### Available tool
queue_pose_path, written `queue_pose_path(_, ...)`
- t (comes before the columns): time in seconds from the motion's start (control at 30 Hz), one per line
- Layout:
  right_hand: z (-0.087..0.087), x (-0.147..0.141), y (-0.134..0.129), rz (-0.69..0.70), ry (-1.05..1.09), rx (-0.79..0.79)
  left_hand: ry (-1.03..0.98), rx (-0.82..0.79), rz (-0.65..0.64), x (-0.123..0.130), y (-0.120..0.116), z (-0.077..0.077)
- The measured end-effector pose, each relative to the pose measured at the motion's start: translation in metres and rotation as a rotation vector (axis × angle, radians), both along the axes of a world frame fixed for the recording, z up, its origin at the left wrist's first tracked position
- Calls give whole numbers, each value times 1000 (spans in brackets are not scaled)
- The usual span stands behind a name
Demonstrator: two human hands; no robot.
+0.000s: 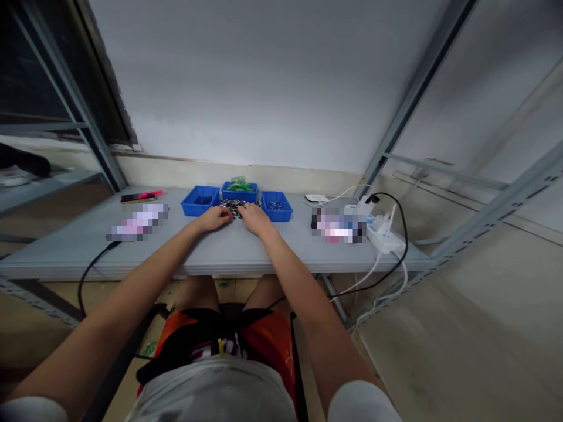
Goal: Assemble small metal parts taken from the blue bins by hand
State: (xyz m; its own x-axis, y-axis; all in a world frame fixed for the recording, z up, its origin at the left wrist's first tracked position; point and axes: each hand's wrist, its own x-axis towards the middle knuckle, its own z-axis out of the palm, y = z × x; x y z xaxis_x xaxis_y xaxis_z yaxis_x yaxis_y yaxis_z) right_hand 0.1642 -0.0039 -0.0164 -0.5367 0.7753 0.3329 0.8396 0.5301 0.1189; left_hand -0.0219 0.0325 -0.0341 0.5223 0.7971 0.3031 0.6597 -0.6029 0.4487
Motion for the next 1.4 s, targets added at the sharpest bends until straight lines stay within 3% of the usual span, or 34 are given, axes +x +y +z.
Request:
queue_pose_path(0.37,-5,-4,6,178,388,-58,-57,3,-106,1,2,-2)
queue_pose_path(0.67,-13,6,21,190,804,-321,-90,8,-113,-1,0,0)
queue_pose_path(0.77,-15,9,23,139,774,-392,-122,18,-85,0,-2,4)
queue_pose_path(0.93,-9,8,16,103,627,-343,-184,55,-81,1,-4,8)
queue_pose_path(1.17,-10,7,15,129,599,-413,-255,108,-18,3,-5,10)
queue_pose_path(1.4,-17,5,19,220,473,-317,-273,57,-57,6,-9,11)
